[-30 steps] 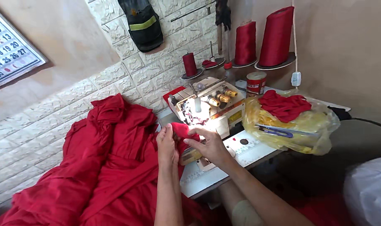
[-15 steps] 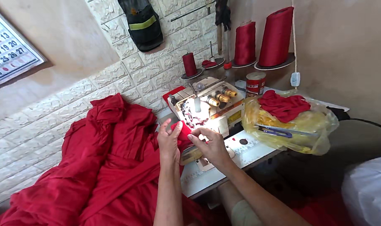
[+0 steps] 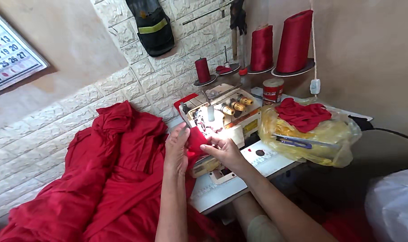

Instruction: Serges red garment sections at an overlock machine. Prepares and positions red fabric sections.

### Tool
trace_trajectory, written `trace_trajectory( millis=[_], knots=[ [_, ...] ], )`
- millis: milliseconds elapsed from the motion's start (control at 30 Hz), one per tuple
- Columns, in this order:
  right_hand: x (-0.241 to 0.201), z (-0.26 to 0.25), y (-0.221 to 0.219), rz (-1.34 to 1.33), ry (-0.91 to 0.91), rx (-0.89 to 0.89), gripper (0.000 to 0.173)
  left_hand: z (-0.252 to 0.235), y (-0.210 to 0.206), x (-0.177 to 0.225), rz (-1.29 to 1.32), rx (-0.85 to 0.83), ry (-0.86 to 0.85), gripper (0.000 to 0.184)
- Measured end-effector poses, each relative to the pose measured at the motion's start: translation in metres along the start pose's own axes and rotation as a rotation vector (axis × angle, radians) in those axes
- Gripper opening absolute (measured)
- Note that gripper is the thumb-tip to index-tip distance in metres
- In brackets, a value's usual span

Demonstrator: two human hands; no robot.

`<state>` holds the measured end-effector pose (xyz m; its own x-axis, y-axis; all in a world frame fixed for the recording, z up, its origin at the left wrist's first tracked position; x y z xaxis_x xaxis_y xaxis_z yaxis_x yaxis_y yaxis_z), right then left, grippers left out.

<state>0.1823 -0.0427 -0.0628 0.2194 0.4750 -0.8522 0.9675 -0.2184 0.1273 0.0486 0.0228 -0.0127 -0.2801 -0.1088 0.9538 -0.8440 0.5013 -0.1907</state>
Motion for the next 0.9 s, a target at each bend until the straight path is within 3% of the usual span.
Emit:
trace_trajectory(
  millis=[133,233,300,333,433,567,633,733,800,900],
  knots=[
    [-0.016,-0.001,0.001,-0.143,0.029,-0.075,0.016,0.002,-0.001,0.011,-0.324,-0.114,-0.059,0.034],
    [-0.020,0.005,0.006,-0.333,0.045,-0.061,0.013,0.001,0.016,0.037,-0.791,-0.079,-0.143,0.028],
    [-0.016,0.010,0.009,-0.458,0.014,0.000,0.012,0.000,0.022,0.054,-0.953,-0.107,-0.121,0.021],
    [-0.014,0.012,0.011,-0.504,-0.006,0.036,0.012,-0.001,0.022,0.060,-0.986,-0.183,-0.105,0.020],
    [-0.012,0.016,0.012,-0.506,-0.008,0.089,0.035,-0.003,0.012,0.058,-1.133,-0.498,-0.141,0.008],
    [-0.014,0.020,0.016,-0.459,0.076,0.115,0.023,-0.012,0.011,0.019,-1.524,-0.649,-0.330,0.011],
    [-0.015,0.019,0.018,-0.474,0.095,0.117,0.021,-0.013,0.015,0.012,-1.572,-0.619,-0.405,0.014],
    [-0.018,0.014,0.021,-0.457,0.102,0.078,0.027,-0.005,0.011,0.038,-1.408,-0.514,-0.530,0.018],
    [-0.021,0.006,0.012,-0.292,0.041,-0.064,0.030,0.009,-0.003,0.056,-1.296,-0.536,-0.613,0.016],
    [-0.025,-0.003,-0.017,0.042,-0.027,-0.267,0.017,0.030,-0.027,0.058,-1.391,-0.554,-0.731,0.016]
  ],
)
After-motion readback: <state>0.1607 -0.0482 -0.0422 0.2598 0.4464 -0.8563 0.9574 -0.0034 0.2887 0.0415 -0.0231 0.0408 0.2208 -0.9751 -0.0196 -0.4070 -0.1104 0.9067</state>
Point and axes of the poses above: each hand's wrist, its own z-axis away from the middle knuckle, its own y-axis out of the back of the hand, x = y × z, the point moved 6 cm from there along -z, towards the middle knuckle, and after that the axes turned 9 degrees about -x, right-handed, at the moved point
